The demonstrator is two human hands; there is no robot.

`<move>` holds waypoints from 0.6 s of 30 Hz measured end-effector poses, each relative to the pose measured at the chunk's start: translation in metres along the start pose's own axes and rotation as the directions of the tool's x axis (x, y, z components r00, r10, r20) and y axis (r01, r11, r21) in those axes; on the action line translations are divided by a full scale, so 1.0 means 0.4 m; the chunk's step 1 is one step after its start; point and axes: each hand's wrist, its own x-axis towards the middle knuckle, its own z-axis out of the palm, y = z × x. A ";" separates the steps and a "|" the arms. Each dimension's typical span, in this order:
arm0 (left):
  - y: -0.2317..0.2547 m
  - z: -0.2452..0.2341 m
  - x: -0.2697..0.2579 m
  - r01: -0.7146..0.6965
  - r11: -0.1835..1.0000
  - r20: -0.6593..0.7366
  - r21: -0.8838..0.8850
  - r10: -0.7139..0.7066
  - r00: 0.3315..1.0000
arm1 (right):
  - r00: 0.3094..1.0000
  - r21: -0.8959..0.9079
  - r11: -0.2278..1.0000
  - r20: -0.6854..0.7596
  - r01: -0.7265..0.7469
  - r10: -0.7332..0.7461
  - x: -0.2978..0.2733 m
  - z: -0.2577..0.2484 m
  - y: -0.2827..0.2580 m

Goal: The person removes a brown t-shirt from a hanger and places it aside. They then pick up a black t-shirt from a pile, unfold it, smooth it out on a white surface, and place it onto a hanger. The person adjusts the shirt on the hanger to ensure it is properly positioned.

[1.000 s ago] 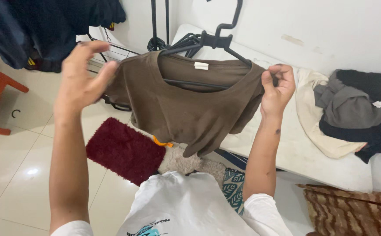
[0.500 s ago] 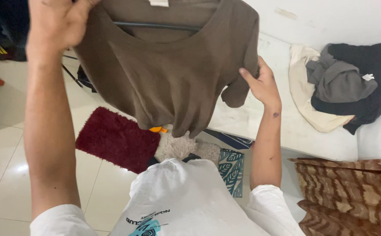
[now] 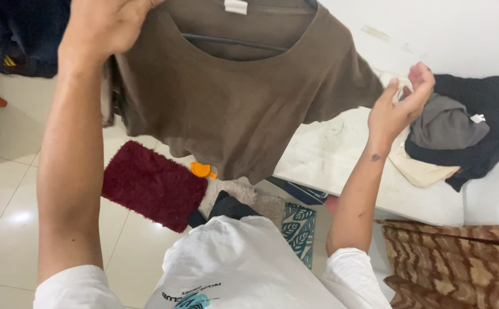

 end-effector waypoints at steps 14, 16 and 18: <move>0.104 -0.044 0.021 0.103 0.953 0.153 -0.284 -0.061 0.986 | 0.933 0.390 0.912 0.266 0.124 -0.241 -0.011 0.164 -0.207; 0.083 -0.039 -0.005 0.317 0.890 0.262 -0.329 -0.236 0.936 | 0.961 0.447 0.890 0.193 0.093 -0.197 0.008 0.189 -0.179; 0.059 -0.027 -0.044 0.223 0.901 0.208 -0.372 -0.153 0.966 | 0.975 0.466 0.875 0.101 0.128 -0.197 0.029 0.200 -0.138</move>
